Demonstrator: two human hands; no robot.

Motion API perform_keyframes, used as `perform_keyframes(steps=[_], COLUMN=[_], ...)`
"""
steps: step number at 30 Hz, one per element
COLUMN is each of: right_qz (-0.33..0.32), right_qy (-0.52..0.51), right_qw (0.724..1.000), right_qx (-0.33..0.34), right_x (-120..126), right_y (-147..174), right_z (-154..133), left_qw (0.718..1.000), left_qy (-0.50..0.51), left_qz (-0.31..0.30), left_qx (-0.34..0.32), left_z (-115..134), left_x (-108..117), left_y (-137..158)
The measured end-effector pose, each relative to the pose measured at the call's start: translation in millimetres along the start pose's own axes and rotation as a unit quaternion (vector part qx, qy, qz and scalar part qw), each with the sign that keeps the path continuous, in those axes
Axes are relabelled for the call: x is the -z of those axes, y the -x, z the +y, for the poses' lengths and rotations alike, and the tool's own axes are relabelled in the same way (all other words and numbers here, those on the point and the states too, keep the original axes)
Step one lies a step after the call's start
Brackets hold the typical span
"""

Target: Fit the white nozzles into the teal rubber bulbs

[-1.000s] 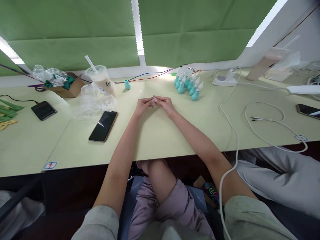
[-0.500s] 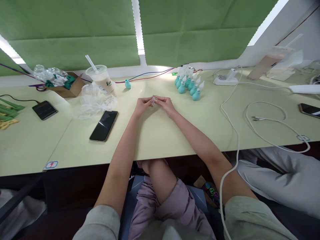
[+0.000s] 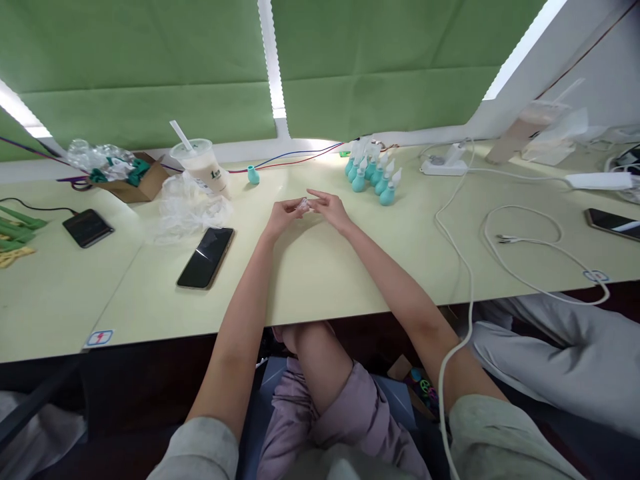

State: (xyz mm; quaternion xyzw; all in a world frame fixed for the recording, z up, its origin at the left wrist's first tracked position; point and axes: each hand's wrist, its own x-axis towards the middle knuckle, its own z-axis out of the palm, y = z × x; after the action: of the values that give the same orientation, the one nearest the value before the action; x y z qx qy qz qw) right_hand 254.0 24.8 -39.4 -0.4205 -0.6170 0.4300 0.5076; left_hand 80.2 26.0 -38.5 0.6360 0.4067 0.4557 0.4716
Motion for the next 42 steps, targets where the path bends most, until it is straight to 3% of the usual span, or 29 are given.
perform_keyframes(steps=[2, 5, 9, 12, 16, 20, 27, 42], right_qz=[0.049, 0.117, 0.052, 0.013, 0.014, -0.018, -0.067, -0.057], right_qy=[0.109, 0.285, 0.384, 0.358, 0.239, 0.143, 0.113, 0.105], right_qw=[0.992, 0.948, 0.921, 0.933, 0.971, 0.99, 0.991, 0.993], right_qx=[0.04, 0.084, 0.043, 0.029, 0.012, -0.003, 0.003, 0.021], right_x=[14, 41, 64, 66, 58, 48, 34, 30], right_y=[-3, -6, -5, -5, -6, -4, 1, 0], right_z=[-1, 6, 24, 32, 26, 16, 9, 13], left_qw=[0.999, 0.998, 0.998, 0.998, 0.996, 0.997, 0.997, 0.999], left_qy=[-0.018, -0.024, -0.008, -0.02, -0.067, -0.073, -0.066, -0.028], left_qz=[0.028, 0.044, 0.007, -0.003, -0.02, -0.025, -0.021, -0.02], left_qx=[0.006, 0.033, 0.066, 0.062, 0.05, 0.011, -0.028, -0.032], left_z=[-2, -6, -9, -10, -13, -18, -18, -23], left_x=[1, 5, 8, 6, 3, -1, -10, -12], left_y=[-1, -3, -1, 0, -1, -3, -3, -6])
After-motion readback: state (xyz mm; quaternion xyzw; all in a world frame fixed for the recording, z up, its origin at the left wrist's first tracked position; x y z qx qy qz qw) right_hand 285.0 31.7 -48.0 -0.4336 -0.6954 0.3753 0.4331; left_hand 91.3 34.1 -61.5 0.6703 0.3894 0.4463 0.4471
